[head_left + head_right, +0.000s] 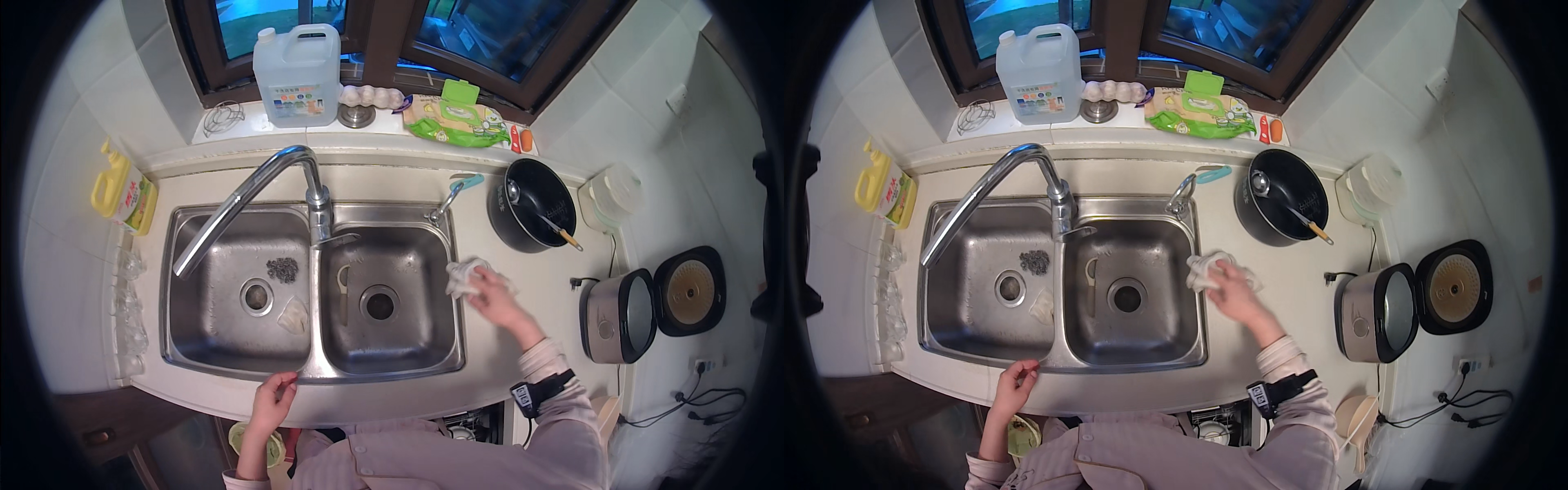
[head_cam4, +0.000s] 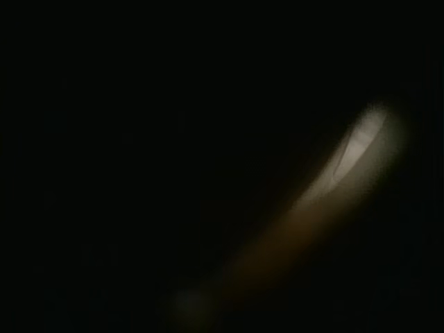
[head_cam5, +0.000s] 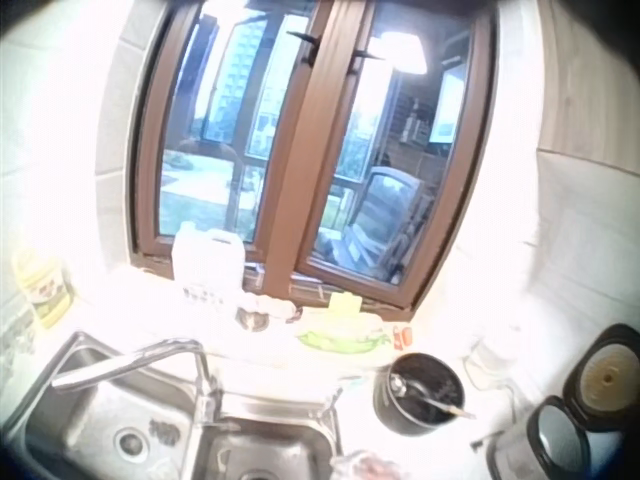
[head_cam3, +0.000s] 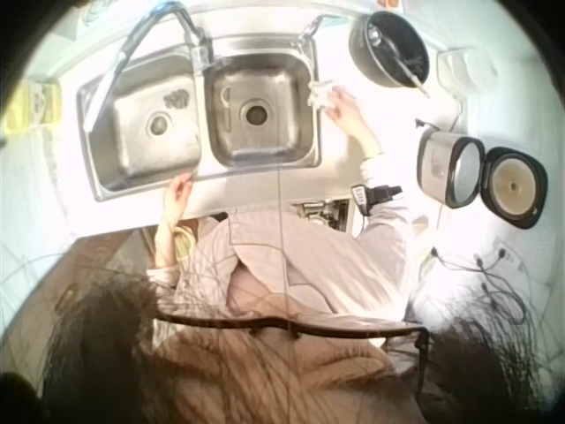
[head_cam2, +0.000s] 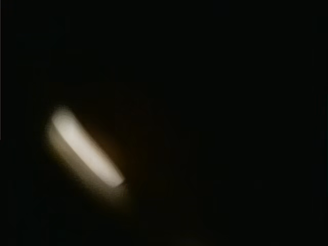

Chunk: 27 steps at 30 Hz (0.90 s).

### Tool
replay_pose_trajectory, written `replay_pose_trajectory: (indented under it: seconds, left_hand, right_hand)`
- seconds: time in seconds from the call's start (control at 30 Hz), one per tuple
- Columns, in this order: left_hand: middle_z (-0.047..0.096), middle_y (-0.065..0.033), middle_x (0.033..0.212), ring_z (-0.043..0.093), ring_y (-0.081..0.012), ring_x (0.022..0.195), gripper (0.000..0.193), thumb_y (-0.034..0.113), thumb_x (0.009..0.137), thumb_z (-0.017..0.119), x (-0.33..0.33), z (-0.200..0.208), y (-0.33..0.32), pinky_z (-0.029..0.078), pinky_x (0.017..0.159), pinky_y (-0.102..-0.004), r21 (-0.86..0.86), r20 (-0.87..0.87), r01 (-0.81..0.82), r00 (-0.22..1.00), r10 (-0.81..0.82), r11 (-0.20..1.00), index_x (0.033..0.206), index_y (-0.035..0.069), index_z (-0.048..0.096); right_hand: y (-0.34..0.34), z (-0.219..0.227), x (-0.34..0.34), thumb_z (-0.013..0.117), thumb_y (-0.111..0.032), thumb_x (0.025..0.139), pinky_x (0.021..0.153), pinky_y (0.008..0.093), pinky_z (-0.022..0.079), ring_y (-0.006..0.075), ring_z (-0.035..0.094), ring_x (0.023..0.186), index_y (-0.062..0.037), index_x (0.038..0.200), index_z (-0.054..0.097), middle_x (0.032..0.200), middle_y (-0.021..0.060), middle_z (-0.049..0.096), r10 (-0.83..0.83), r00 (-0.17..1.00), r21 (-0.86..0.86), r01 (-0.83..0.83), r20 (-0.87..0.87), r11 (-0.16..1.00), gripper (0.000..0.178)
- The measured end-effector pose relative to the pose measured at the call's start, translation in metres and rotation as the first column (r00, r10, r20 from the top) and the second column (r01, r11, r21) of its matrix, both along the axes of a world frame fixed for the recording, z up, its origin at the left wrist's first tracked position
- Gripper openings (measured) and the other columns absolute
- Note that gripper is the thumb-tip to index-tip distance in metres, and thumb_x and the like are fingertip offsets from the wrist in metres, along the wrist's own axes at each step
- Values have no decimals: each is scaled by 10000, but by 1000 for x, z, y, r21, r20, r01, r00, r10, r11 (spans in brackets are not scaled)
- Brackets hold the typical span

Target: The person cleans the kitchen by wiping the sink, countertop, and stovetop with a cloth. They also rearrange items on a wall rack and move containers on the counter.

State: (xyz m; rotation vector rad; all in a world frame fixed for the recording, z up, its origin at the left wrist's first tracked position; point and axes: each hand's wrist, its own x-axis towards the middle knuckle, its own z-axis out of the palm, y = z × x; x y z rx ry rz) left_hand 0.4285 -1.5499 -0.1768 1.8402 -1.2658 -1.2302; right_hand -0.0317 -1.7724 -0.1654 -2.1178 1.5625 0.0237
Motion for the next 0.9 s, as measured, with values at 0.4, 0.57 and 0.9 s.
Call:
replay_pose_trajectory:
  seconds: [0.4,0.57,0.9]
  left_hand:
    - [698,-135,1003,679,-231,919,196,46,894,635,-9,5,3,525,832,-309,-41,21,-85,996,86,996,1081,-10,651]
    - [689,-145,1013,676,-237,929,205,41,889,635,-9,11,6,524,833,-314,-50,28,-79,996,80,996,1086,-15,649]
    - [691,-107,1029,660,-181,953,207,68,913,637,-9,20,14,517,853,-294,-56,19,-34,999,35,998,1108,-1,650]
  right_hand:
    - [-116,-67,40,530,-219,924,1083,670,248,459,109,1455,-97,1431,424,1583,202,168,-44,962,-247,-25,-269,969,532]
    - [-72,-65,28,552,-170,893,1079,642,296,458,145,1448,-33,1353,494,1567,189,221,102,957,-236,-169,-272,957,483]
    - [125,-21,-7,552,-267,900,1063,630,314,357,280,1425,-58,1238,599,1462,140,425,528,799,-59,-565,-286,823,400]
